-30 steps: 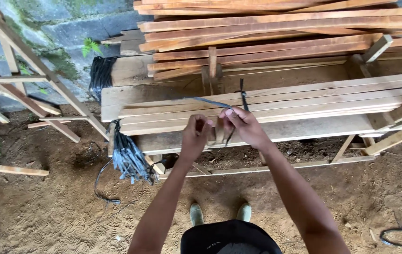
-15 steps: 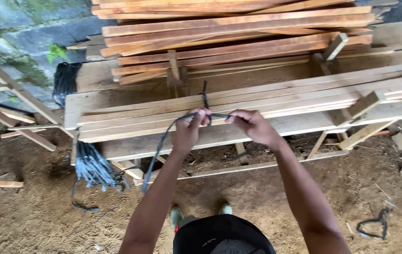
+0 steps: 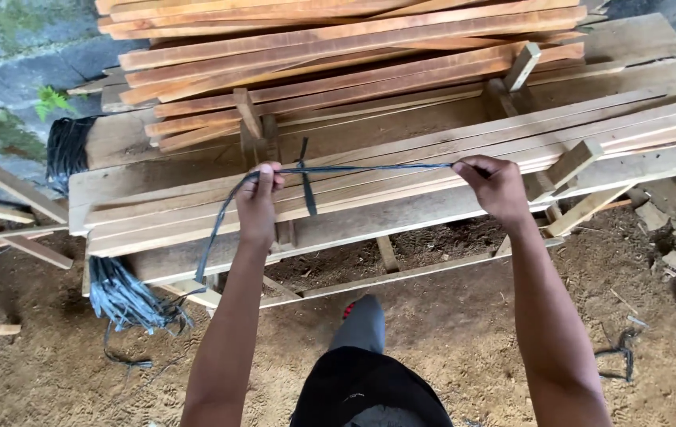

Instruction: The person is using plastic straps to bundle multiple long wooden planks together.

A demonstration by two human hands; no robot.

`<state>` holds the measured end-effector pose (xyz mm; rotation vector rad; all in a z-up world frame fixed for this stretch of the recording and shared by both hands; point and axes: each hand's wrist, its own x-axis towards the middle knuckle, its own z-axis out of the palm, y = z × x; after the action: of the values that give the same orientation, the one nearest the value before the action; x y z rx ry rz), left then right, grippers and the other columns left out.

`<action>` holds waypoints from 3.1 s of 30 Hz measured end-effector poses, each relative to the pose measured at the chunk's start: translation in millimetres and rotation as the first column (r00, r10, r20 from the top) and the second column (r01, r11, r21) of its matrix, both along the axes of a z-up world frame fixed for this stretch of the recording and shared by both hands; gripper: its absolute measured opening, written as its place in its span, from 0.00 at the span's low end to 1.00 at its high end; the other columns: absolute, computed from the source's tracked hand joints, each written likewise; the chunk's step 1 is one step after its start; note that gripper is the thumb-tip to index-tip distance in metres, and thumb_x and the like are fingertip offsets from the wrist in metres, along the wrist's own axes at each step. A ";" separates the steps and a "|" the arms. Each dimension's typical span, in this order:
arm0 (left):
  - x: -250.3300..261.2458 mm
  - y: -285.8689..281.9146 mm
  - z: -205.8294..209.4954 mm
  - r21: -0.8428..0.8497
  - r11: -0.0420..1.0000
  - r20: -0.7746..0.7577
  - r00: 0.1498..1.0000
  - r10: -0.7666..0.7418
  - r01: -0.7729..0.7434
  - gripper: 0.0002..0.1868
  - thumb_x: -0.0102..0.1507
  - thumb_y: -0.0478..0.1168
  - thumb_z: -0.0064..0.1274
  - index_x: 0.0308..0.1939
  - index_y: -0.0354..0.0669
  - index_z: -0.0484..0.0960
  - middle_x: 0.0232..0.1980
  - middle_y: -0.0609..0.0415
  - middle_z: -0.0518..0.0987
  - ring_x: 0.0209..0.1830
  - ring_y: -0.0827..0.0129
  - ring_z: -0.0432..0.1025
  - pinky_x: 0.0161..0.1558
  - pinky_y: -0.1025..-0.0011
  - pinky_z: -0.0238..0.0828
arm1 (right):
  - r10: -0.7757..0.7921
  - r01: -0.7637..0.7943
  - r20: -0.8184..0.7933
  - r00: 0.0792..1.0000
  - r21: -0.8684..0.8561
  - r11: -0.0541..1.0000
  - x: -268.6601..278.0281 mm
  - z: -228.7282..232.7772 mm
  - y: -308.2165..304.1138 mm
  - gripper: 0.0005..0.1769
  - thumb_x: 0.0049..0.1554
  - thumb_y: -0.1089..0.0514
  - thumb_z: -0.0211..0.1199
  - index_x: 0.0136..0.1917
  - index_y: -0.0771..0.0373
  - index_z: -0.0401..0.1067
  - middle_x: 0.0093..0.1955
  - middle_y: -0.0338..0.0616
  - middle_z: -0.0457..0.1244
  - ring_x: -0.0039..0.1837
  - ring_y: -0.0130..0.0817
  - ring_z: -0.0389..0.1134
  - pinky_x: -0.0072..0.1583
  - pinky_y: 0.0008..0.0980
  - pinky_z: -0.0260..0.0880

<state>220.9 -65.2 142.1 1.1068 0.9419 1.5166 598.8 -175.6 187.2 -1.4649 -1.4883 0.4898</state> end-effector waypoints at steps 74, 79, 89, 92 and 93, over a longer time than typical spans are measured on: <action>411.3 110.8 -100.9 -0.233 0.973 0.038 0.999 -0.001 0.010 0.08 0.70 0.39 0.57 0.43 0.35 0.86 0.38 0.50 0.85 0.36 0.70 0.79 0.43 0.70 0.81 | 0.123 -0.090 0.141 0.982 -0.222 0.971 329.0 -70.6 193.6 0.11 0.56 0.60 0.68 0.53 0.56 0.83 0.41 0.51 0.72 0.47 0.54 0.74 0.48 0.49 0.72; 405.3 100.7 -103.4 -0.268 0.960 -0.041 0.997 0.066 -0.075 0.09 0.70 0.39 0.57 0.41 0.37 0.87 0.34 0.48 0.84 0.31 0.70 0.76 0.39 0.68 0.77 | 0.090 -0.055 0.115 0.989 -0.283 0.957 338.9 -104.1 217.4 0.11 0.56 0.58 0.70 0.53 0.54 0.83 0.45 0.52 0.72 0.52 0.56 0.73 0.53 0.53 0.71; 403.4 87.1 -119.3 -0.115 0.934 -0.313 0.905 0.288 -0.338 0.09 0.70 0.40 0.56 0.41 0.40 0.88 0.29 0.53 0.83 0.29 0.75 0.73 0.38 0.70 0.73 | 0.047 0.026 0.149 0.988 -0.455 0.890 337.8 -149.0 249.9 0.13 0.61 0.53 0.63 0.58 0.42 0.81 0.52 0.37 0.72 0.54 0.47 0.73 0.58 0.50 0.73; 403.5 79.4 -125.7 0.003 0.926 -0.522 0.789 0.324 -0.378 0.11 0.71 0.45 0.56 0.38 0.45 0.87 0.30 0.53 0.84 0.31 0.66 0.77 0.38 0.65 0.75 | 0.038 0.053 0.171 0.985 -0.499 0.865 340.9 -153.9 251.9 0.14 0.65 0.53 0.59 0.61 0.41 0.79 0.56 0.40 0.71 0.58 0.50 0.72 0.58 0.54 0.73; 403.8 73.9 -128.5 0.080 0.926 -0.640 0.693 0.331 -0.368 0.12 0.71 0.48 0.56 0.37 0.47 0.85 0.32 0.52 0.85 0.34 0.59 0.82 0.38 0.62 0.77 | 0.038 0.065 0.182 0.983 -0.528 0.847 341.4 -155.0 248.1 0.15 0.66 0.54 0.57 0.63 0.41 0.78 0.59 0.43 0.70 0.60 0.52 0.71 0.59 0.57 0.73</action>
<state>624.7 8.7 13.6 1.5163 1.7502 1.3940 940.2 72.6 32.2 -1.9994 -1.5567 0.8266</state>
